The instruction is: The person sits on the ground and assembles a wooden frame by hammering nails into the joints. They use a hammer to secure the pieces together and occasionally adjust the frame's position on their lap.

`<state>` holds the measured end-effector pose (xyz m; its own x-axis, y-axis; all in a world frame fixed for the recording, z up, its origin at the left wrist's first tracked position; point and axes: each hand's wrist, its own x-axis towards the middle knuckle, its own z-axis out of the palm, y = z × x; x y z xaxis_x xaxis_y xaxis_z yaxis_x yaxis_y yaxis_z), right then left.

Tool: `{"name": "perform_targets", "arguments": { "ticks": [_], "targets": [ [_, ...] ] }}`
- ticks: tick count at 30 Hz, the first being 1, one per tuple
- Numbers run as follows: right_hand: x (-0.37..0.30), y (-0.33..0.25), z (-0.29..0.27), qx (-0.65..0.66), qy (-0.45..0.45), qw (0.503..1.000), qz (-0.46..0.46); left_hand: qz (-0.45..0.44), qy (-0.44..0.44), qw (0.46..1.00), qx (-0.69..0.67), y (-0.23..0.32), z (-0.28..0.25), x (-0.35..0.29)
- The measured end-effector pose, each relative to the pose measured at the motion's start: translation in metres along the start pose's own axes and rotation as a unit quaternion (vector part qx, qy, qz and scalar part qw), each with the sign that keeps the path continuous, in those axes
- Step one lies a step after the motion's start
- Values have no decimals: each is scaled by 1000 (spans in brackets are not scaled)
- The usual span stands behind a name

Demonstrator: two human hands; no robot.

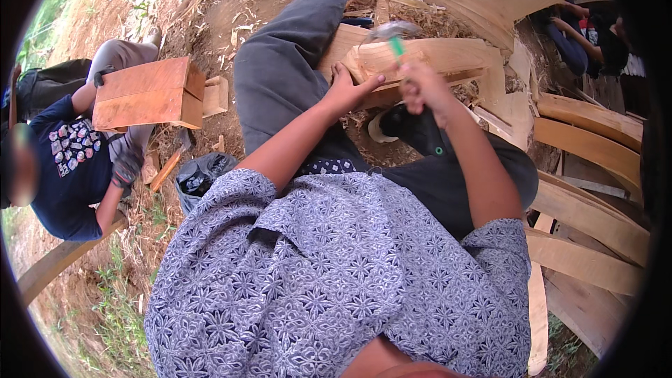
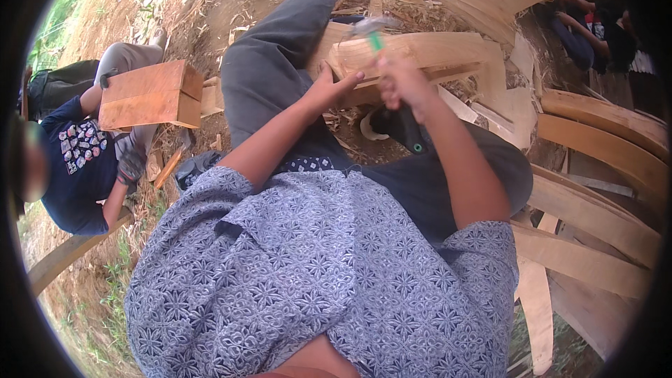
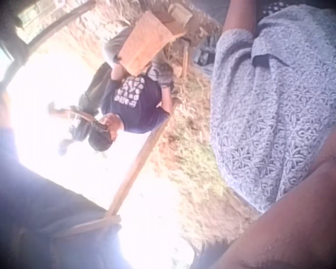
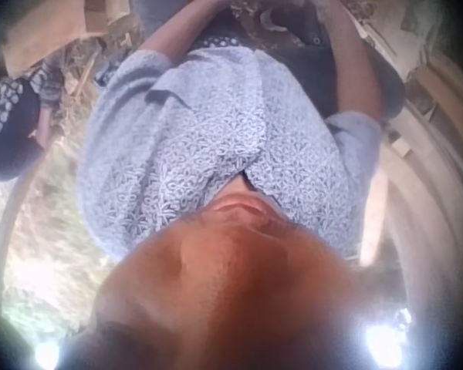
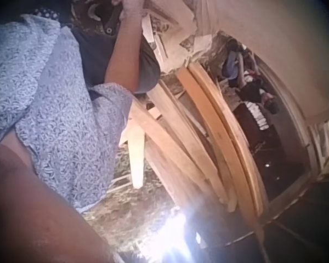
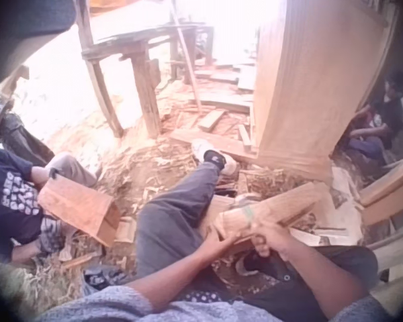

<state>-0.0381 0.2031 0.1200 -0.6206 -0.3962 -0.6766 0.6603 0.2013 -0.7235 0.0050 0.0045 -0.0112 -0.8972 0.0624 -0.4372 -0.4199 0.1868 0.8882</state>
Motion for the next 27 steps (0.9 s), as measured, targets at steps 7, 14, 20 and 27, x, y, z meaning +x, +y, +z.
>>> {"name": "perform_targets", "arguments": {
  "ticks": [7, 14, 20, 27],
  "targets": [
    [4, -8, -30, 190, 115, 967, -128, 17, 7, 1000, 11, 0, 4, 4],
    [2, 8, -9, 55, -6, 998, -9, 20, -10, 1000, -12, -4, 2, 5],
    [5, -2, -29, 206, 138, 959, -137, 26, 9, 999, 22, -2, 4, 6],
    [2, 9, -6, -2, 36, 999, -37, 33, -7, 999, 2, -3, 6, 8]
  ]
}}
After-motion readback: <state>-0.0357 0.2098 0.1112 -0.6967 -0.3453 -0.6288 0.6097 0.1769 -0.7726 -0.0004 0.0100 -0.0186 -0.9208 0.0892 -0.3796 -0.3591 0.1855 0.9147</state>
